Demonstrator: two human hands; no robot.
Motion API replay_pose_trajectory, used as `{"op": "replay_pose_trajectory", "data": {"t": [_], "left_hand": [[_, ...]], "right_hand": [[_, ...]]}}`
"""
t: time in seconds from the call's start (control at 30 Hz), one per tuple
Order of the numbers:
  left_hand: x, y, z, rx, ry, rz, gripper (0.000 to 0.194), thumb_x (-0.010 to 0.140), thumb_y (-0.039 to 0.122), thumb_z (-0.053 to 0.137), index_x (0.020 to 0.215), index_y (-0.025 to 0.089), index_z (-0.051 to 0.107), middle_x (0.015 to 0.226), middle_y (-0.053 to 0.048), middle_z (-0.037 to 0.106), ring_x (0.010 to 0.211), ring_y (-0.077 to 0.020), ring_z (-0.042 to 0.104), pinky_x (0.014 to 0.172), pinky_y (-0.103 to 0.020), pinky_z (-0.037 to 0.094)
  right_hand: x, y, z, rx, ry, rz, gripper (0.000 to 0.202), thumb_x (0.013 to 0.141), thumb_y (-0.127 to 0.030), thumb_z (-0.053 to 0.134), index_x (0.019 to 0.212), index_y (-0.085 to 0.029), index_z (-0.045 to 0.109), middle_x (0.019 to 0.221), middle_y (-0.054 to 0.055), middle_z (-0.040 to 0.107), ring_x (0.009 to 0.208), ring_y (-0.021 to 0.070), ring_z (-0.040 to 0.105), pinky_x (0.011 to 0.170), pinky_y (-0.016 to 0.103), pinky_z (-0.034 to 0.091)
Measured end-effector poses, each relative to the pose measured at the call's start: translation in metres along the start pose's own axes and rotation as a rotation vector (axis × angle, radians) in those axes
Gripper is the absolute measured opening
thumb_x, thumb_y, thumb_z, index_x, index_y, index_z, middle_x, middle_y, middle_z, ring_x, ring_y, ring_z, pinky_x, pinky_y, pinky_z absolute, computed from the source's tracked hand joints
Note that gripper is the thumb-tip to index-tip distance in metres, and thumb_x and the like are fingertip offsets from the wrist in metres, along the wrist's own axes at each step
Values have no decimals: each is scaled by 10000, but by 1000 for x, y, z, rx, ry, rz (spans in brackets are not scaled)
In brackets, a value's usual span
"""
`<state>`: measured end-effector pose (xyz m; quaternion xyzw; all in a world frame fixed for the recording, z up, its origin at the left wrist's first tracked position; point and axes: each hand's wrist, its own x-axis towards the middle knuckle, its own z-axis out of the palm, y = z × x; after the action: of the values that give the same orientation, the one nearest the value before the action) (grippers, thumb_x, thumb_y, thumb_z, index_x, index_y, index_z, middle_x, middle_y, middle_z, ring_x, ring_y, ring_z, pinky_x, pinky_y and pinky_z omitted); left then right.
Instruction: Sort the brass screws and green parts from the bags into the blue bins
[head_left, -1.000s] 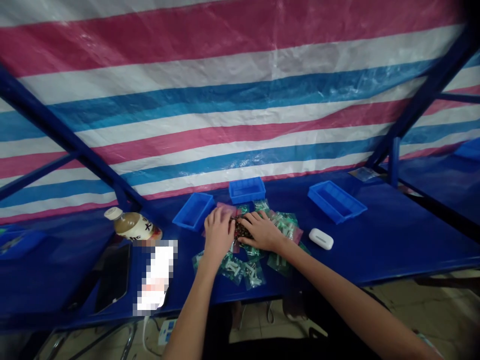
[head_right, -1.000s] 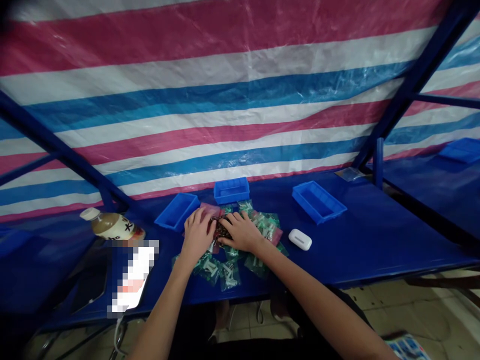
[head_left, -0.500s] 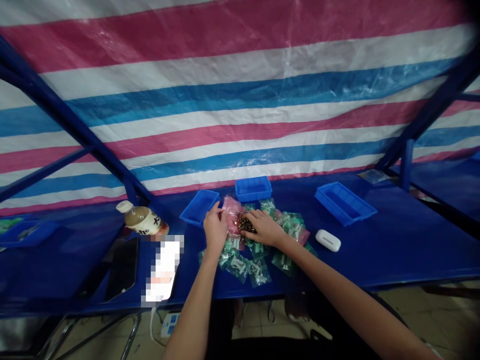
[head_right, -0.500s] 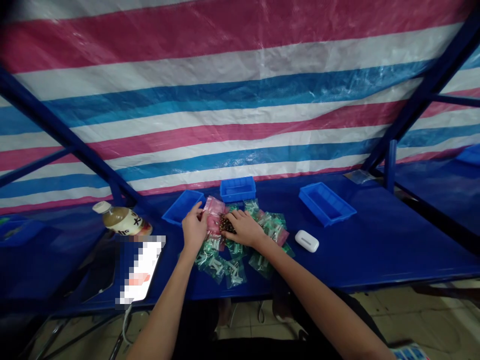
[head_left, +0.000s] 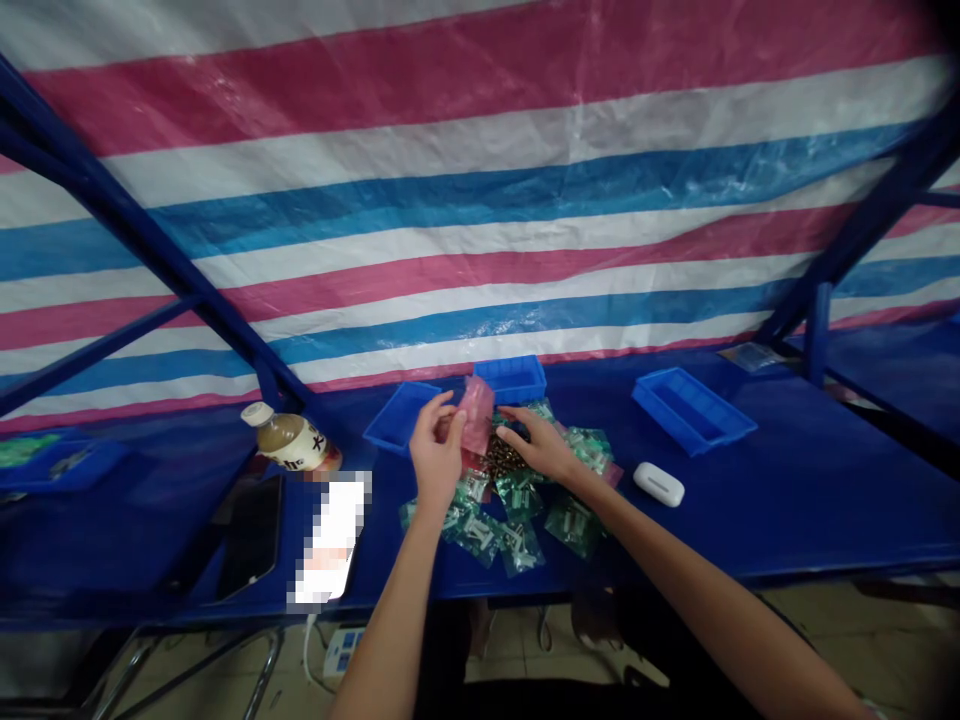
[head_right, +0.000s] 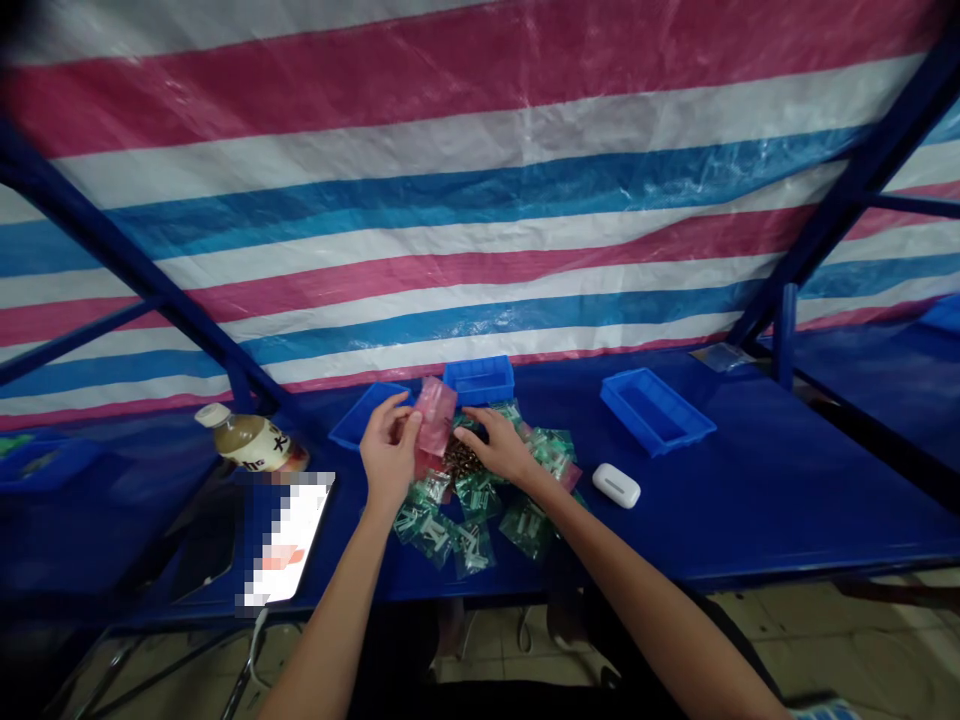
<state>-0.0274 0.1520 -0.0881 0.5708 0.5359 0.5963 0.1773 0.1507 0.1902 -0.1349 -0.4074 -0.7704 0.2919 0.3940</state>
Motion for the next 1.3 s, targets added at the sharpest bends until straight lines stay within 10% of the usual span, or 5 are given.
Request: {"op": "replay_pose_trajectory", "data": {"t": [0.2, 0.57, 0.87, 1.07, 1.3], "left_hand": [[-4, 1, 18, -112, -53, -50, 271, 820, 368, 665, 1009, 200, 567, 762, 6, 587, 675, -131, 571, 645, -231, 468], [3, -19, 2, 86, -54, -30, 280, 822, 395, 642, 1024, 208, 591, 660, 57, 439, 567, -104, 454, 621, -213, 430], [-17, -20, -12, 803, -358, 228, 406, 866, 467, 575, 1228, 287, 617, 1412, -97, 469, 1301, -363, 369, 1036, -529, 344], [-40, -25, 10, 828, -613, 221, 806, 718, 771, 543, 1428, 412, 409, 1558, -69, 295, 1373, -502, 216, 1028, -711, 196], [-35, -37, 24, 857, -605, 289, 719, 783, 743, 476, 1384, 349, 491, 1454, -115, 443, 1343, -482, 273, 1021, -682, 235]], "right_hand": [[6, -17, -17, 479, -49, 105, 396, 847, -446, 617, 1136, -177, 591, 1031, 63, 711, 920, 221, 671, 809, 355, 528], [-3, 1, -75, 297, 256, 214, 298, 813, -455, 648, 892, -169, 615, 816, 45, 711, 735, 209, 667, 624, 285, 494], [-35, 47, -140, -441, 428, 418, 452, 800, -335, 654, 1204, -153, 568, 715, 39, 668, 660, 219, 631, 612, 295, 438], [-49, 58, -138, -788, 142, 567, 402, 845, -350, 609, 1198, -165, 561, 963, 137, 663, 882, 287, 643, 692, 334, 464], [-50, 27, -123, -939, 286, 434, 721, 892, -351, 528, 1500, -113, 223, 1337, 236, 464, 1122, 366, 514, 832, 437, 475]]}}
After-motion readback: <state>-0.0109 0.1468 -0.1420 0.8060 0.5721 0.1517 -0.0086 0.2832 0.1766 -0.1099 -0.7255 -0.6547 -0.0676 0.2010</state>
